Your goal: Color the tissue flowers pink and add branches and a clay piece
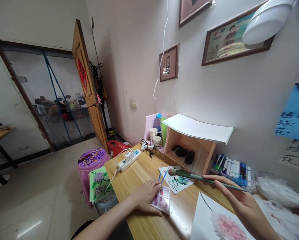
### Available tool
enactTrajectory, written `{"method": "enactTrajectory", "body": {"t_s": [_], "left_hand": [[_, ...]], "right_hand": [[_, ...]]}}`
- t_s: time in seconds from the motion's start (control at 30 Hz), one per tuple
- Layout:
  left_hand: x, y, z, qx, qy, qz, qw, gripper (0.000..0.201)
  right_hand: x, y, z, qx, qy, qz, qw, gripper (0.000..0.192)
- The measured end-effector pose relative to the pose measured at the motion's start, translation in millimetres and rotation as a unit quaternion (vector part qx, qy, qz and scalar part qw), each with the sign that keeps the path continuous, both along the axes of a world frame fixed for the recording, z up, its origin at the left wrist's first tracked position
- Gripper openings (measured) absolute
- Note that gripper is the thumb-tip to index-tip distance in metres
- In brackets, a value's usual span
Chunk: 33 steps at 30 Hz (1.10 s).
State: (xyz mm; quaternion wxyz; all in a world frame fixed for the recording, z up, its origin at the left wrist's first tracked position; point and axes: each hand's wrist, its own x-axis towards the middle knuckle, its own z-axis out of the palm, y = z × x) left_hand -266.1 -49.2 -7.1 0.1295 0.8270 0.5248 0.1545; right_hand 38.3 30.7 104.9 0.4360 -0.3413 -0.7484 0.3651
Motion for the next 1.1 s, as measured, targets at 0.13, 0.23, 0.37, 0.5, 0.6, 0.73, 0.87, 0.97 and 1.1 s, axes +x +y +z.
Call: {"method": "enactTrajectory", "body": {"t_s": [0.13,0.23,0.37,0.5,0.6,0.73,0.87,0.97,1.1], "left_hand": [[1.1,3.9,-1.3,0.007,0.003,0.008,1.0,0.099],[0.0,7.7,-2.2,0.018,0.006,0.018,1.0,0.1],[-9.3,11.2,3.1,0.048,0.003,0.061,0.997,0.095],[-26.4,10.9,16.1,0.072,0.014,0.183,0.98,0.091],[-34.4,7.9,20.5,0.068,0.029,0.285,0.956,0.083],[-33.7,6.9,10.5,0.054,0.033,0.371,0.926,0.077],[-27.7,12.1,-2.0,0.038,0.041,0.423,0.904,0.075],[-23.8,16.8,-6.8,0.029,0.042,0.441,0.896,0.074],[-21.5,20.7,-11.9,0.03,0.053,0.454,0.889,0.072]], "right_hand": [[3.3,1.9,-5.7,0.002,-0.005,-0.006,1.0,0.039],[4.9,2.7,-6.2,0.019,-0.011,-0.01,1.0,0.038],[9.2,2.2,-3.6,0.037,-0.026,-0.022,0.999,0.039],[10.1,4.3,-5.5,0.032,-0.037,-0.032,0.998,0.04],[3.9,5.9,-10.7,0.015,-0.025,-0.021,0.999,0.04],[-8.7,5.6,-18.7,-0.014,0.009,0.006,1.0,0.039],[-16.6,6.8,-23.6,-0.025,0.003,0.017,1.0,0.039],[-17.4,9.6,-24.8,-0.021,-0.011,0.009,1.0,0.04],[-17.8,11.9,-22.6,-0.002,-0.026,0.006,1.0,0.042]]}}
